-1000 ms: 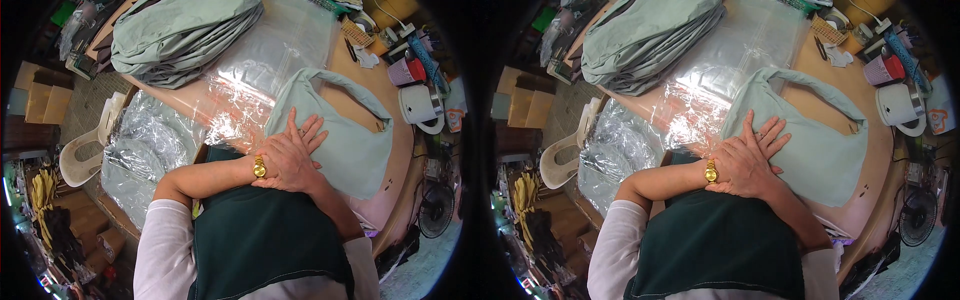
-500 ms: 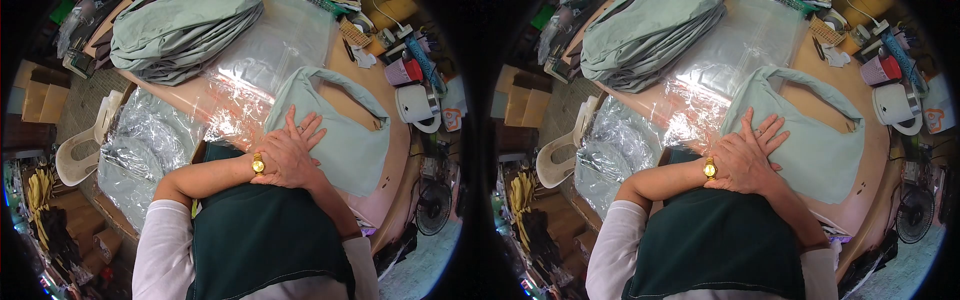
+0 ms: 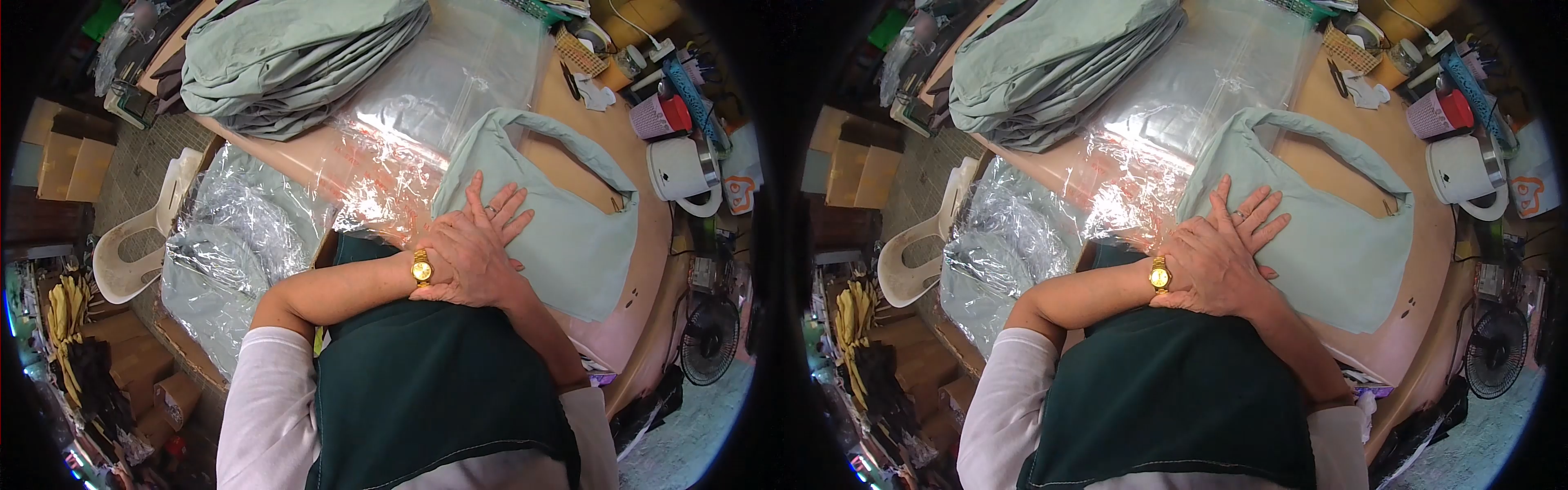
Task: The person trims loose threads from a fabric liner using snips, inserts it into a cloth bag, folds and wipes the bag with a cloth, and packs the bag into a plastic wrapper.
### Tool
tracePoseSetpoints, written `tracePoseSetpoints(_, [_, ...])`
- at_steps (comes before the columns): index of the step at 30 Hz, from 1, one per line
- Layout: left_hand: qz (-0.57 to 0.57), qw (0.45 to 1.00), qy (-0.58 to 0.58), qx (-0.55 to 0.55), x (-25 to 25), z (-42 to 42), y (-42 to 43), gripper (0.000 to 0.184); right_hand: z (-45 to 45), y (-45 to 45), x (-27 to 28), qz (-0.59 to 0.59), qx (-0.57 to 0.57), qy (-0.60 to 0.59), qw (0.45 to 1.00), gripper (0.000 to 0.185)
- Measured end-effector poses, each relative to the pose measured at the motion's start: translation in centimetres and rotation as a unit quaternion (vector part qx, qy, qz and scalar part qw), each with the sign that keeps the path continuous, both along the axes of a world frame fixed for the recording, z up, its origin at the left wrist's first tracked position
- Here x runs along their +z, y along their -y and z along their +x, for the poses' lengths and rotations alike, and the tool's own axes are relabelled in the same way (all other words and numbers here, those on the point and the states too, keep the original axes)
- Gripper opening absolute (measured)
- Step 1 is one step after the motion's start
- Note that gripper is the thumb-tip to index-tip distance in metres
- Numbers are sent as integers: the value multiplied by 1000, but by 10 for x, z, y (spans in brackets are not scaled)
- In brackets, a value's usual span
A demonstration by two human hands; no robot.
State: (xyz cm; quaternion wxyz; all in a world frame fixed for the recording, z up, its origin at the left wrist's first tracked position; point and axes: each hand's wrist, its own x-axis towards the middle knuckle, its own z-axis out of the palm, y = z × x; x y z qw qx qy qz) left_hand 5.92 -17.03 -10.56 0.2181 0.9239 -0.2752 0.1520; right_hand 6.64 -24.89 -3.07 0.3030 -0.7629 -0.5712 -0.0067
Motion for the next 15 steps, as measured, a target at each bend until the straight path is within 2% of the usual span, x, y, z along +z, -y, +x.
tracePoseSetpoints(15, [-3, 1000, 4, 2, -1, 1, 0, 89, -1, 1, 1, -3, 1, -7, 1000, 73])
